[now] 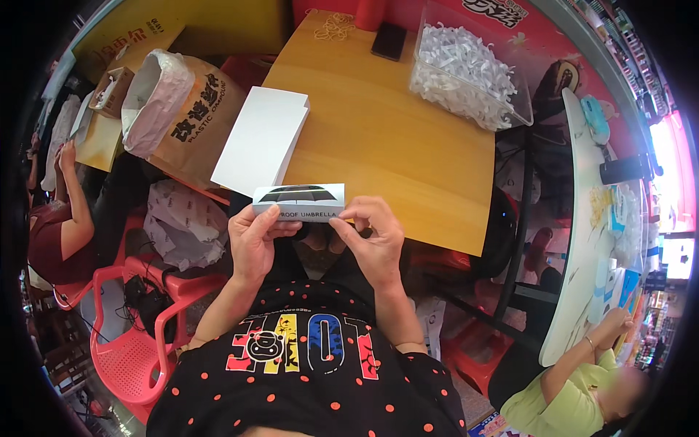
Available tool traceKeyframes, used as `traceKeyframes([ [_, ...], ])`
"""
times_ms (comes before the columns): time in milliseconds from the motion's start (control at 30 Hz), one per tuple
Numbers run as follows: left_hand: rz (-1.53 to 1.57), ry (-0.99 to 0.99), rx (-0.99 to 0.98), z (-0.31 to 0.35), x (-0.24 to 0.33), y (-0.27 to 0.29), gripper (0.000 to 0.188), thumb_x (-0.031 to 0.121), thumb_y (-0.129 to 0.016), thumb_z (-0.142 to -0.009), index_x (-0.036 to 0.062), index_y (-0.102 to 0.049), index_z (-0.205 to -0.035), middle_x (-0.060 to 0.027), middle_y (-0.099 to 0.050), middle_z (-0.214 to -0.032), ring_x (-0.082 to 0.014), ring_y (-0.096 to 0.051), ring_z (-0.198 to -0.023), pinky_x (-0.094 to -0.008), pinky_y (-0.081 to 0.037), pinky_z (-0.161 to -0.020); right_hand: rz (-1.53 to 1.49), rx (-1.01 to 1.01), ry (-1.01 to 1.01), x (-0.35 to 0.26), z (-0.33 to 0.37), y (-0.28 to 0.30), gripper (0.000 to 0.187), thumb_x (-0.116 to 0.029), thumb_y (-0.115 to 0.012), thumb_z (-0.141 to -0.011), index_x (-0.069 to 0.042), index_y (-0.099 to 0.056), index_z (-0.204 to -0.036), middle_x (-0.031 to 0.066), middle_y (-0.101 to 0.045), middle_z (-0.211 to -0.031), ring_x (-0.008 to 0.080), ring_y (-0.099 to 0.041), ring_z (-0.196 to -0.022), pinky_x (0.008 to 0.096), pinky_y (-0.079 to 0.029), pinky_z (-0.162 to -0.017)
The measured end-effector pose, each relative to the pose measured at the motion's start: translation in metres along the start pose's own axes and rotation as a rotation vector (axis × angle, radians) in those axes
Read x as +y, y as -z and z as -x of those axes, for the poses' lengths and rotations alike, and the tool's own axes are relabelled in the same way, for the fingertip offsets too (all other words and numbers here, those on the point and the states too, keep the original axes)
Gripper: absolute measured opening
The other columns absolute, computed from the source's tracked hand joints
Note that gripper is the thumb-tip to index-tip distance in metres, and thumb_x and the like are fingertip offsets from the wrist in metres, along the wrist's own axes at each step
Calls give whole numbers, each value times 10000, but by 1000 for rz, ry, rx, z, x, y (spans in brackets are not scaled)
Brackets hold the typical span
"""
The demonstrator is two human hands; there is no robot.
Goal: Folding a piece of paper into a small rectangular product insert.
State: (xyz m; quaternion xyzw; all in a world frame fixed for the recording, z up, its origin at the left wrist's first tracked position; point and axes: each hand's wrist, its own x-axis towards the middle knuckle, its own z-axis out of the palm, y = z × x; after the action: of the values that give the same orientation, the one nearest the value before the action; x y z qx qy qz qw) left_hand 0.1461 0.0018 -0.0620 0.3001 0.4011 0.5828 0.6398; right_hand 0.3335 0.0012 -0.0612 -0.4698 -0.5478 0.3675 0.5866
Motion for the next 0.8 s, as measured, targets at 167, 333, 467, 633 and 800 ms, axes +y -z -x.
traceKeyframes([
  [167, 27, -6, 1, 2, -4, 0, 203, 90, -554, -916, -92, -613, -985, -180, -678, -862, -219, -691, -728, -289, -577, -670, -263, 79, -299, -7, -4, -7, 102, 7, -696, -797, 2, -628, -873, 4, -604, -769, 31, -497, -617, 172, -408, -568],
  [333, -71, -68, -9, 6, -3, 3, 182, 72, -563, -910, -87, -628, -972, -173, -680, -870, -204, -688, -736, -281, -568, -677, -506, -75, -437, 21, 0, 4, 105, -13, -663, -832, 16, -612, -920, 30, -634, -792, 50, -533, -575, 174, -419, -511],
  [467, -203, -155, -3, 5, -11, 8, 190, 72, -562, -904, -96, -625, -967, -175, -676, -863, -226, -687, -709, -306, -580, -662, -679, -68, -529, 22, 0, -1, 126, -11, -637, -847, 26, -597, -960, 81, -660, -830, 82, -548, -496, 180, -387, -405],
  [633, -195, -104, -39, 12, -12, 3, 166, 71, -577, -905, -55, -651, -984, -123, -687, -847, -141, -667, -758, -243, -540, -685, -632, -131, -609, 8, 4, -14, 137, 18, -607, -854, 51, -593, -986, 98, -656, -826, 59, -495, -398, 161, -347, -323],
  [800, -196, -81, -53, 9, -15, 5, 153, 40, -561, -898, -82, -628, -962, -167, -677, -881, -203, -682, -737, -290, -571, -676, -652, -98, -513, 16, 9, -17, 161, -16, -624, -863, 54, -598, -1007, 112, -664, -828, 81, -508, -403, 183, -375, -352],
])
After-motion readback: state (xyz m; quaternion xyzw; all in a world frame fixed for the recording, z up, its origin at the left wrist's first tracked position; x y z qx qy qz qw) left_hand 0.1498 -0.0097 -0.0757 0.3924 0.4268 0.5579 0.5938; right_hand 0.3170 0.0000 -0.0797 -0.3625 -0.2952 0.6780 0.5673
